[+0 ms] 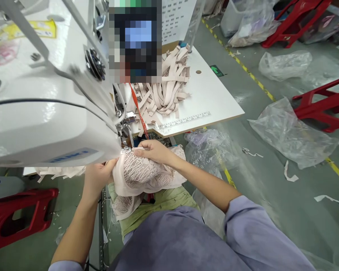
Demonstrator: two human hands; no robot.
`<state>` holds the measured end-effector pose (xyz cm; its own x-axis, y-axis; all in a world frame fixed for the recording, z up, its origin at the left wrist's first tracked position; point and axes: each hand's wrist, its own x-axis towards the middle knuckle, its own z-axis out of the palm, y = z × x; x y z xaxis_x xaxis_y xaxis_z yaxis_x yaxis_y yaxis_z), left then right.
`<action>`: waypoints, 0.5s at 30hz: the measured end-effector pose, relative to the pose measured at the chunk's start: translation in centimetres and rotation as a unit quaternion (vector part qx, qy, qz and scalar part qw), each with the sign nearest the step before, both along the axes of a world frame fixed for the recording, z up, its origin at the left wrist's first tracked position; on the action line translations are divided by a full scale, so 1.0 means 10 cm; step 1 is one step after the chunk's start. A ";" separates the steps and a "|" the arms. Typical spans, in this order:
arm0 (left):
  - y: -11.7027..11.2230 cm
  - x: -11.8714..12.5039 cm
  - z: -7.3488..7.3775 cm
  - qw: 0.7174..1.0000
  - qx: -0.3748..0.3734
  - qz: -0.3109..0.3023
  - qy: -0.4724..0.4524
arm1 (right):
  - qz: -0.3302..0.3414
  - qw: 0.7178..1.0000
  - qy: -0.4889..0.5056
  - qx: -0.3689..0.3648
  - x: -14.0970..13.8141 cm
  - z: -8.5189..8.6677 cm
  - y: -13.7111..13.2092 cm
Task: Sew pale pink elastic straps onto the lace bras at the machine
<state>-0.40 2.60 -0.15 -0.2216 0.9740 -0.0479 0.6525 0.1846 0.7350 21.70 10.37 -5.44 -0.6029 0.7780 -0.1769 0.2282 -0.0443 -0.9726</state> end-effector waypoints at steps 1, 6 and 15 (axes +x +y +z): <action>0.00 0.00 0.02 1.000 -0.002 -0.002 0.002 | 0.001 0.999 0.024 -0.033 0.00 -0.10 -0.04; 0.02 -0.04 0.06 0.999 0.021 -0.011 0.032 | 0.135 0.970 0.138 -0.149 0.07 -0.66 -0.35; -0.07 -0.06 0.08 0.998 -0.033 -0.009 0.050 | 0.068 0.923 0.173 -0.336 0.53 -0.86 -0.64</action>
